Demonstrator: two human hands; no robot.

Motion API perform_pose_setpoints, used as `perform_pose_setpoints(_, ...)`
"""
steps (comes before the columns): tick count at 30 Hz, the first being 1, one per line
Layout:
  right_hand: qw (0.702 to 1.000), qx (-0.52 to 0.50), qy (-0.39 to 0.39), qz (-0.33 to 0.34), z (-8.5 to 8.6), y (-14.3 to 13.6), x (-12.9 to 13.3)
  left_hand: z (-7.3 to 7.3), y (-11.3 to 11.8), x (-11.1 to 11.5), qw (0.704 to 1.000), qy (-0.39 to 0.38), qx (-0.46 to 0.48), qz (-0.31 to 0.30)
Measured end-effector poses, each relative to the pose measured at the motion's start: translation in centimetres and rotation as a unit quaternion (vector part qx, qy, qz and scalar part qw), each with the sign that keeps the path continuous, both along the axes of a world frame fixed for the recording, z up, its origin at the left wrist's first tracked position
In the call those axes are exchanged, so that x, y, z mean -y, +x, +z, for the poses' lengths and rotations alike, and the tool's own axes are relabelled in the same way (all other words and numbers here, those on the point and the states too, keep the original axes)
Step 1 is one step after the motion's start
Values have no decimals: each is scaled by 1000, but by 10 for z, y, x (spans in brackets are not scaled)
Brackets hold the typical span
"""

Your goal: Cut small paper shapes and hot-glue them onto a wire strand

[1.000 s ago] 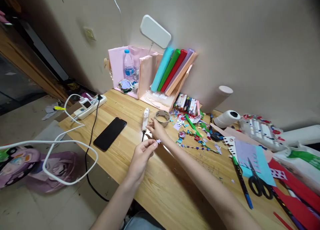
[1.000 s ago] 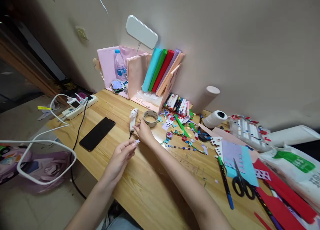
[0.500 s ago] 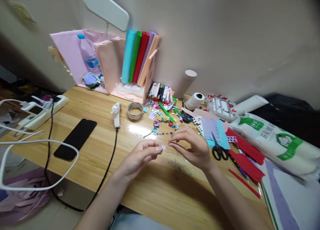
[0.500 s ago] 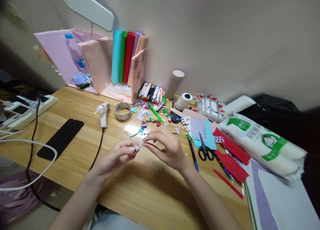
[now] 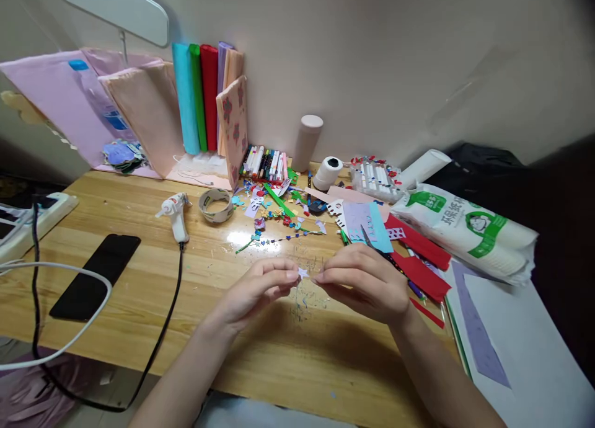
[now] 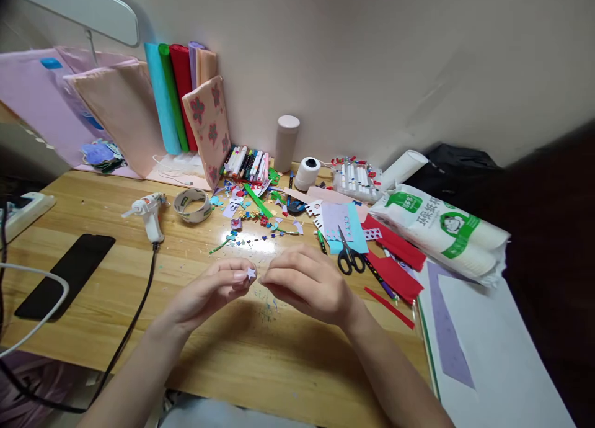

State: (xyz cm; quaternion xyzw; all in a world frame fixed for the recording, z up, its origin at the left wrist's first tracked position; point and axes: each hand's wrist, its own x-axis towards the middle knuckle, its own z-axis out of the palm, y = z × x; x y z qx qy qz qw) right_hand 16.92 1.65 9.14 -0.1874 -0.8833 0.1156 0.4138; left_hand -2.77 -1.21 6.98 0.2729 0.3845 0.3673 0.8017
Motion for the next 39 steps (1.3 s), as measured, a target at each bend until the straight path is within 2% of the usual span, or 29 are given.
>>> perform_pose_setpoints(4,1000,14,8,-17,-3,3,-2,0,2,2,1000,-1,-8,-6)
perform_pose_setpoints(9,1000,9,-5,15,-8,1,-5,-3,2,5,1000,0,-6,-22)
perform_pose_setpoints(16,999,-8,-20,25,-10,-1,-3,-6,4,6,999,-9,-25,-29)
perform_pose_setpoints(21,999,-14,-37,34,-12,-1,-3,-5,4,5,998,-2,5,-55)
perform_pose_setpoints(28,997,5,-64,53,-13,-2,-5,-7,6,7,999,-15,-5,-49)
perform_pose_setpoints(31,995,14,-75,60,-13,-3,-6,-6,4,6,998,0,-17,-62)
perform_pose_setpoints(33,993,13,-96,65,-15,-4,-10,-8,1,2,995,43,-57,-77)
perform_pose_setpoints(35,990,9,-128,54,-21,-6,-17,-16,-5,-7,979,125,-150,-57)
perform_pose_setpoints(36,988,6,-148,34,-26,-7,-22,-22,-8,-13,958,178,-221,-30)
perform_pose_setpoints(37,985,3,-170,6,-32,-9,-28,-29,-11,-20,927,230,-297,9)
perform_pose_setpoints(39,973,0,-219,-65,-46,-14,-41,-47,-16,-34,825,320,-462,58)
